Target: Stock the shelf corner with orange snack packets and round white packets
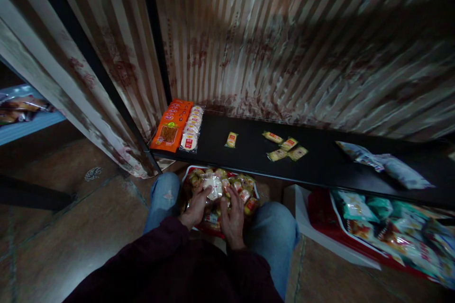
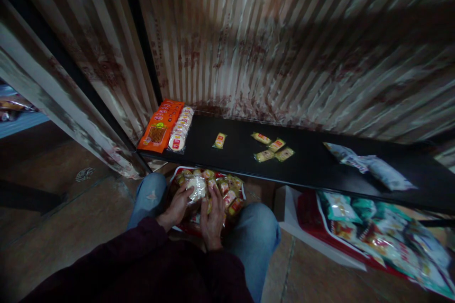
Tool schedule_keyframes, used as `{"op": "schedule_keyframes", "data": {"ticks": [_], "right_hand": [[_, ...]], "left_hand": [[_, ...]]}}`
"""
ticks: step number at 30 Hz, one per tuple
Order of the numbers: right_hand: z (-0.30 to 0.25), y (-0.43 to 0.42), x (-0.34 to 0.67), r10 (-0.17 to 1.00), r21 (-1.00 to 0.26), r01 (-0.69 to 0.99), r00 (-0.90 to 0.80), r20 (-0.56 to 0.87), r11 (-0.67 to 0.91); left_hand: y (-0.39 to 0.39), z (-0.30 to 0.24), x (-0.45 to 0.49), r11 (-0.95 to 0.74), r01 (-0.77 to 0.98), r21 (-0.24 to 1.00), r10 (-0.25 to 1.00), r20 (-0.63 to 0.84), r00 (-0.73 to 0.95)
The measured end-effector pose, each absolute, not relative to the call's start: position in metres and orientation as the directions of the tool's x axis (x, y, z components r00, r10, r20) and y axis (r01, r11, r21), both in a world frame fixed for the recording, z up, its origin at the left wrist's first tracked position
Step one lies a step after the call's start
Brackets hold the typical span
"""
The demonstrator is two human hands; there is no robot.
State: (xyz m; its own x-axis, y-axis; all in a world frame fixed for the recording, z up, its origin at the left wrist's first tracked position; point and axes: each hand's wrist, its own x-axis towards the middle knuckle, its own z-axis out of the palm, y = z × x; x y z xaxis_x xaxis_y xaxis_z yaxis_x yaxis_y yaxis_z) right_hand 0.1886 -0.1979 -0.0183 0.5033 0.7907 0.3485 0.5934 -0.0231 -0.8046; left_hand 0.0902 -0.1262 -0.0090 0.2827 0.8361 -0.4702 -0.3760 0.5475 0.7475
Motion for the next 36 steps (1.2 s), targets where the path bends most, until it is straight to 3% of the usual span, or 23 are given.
{"op": "schedule_keyframes", "data": {"ticks": [5, 13, 20, 30, 36], "right_hand": [[-0.026, -0.194, 0.200, 0.821, -0.965, 0.224, 0.570, 0.014, -0.139], [-0.028, -0.192, 0.189, 0.821, -0.996, 0.053, 0.571, -0.023, -0.066], [-0.035, -0.192, 0.189, 0.774, -0.996, 0.006, 0.630, -0.061, -0.084], [-0.032, -0.193, 0.192, 0.753, -0.986, 0.133, 0.658, 0.008, -0.105], [-0.027, -0.194, 0.197, 0.738, -0.867, 0.484, 0.626, 0.250, -0.117]], "left_hand": [[-0.128, -0.005, 0.092, 0.551, -0.419, 0.722, 0.834, -0.478, 0.274], [-0.131, -0.007, 0.090, 0.605, -0.393, 0.693, 0.796, -0.511, 0.324], [-0.132, -0.008, 0.090, 0.609, -0.385, 0.694, 0.793, -0.519, 0.318], [-0.133, -0.004, 0.096, 0.589, -0.379, 0.714, 0.806, -0.481, 0.346], [-0.137, -0.001, 0.095, 0.549, -0.327, 0.769, 0.818, -0.414, 0.399]]}}
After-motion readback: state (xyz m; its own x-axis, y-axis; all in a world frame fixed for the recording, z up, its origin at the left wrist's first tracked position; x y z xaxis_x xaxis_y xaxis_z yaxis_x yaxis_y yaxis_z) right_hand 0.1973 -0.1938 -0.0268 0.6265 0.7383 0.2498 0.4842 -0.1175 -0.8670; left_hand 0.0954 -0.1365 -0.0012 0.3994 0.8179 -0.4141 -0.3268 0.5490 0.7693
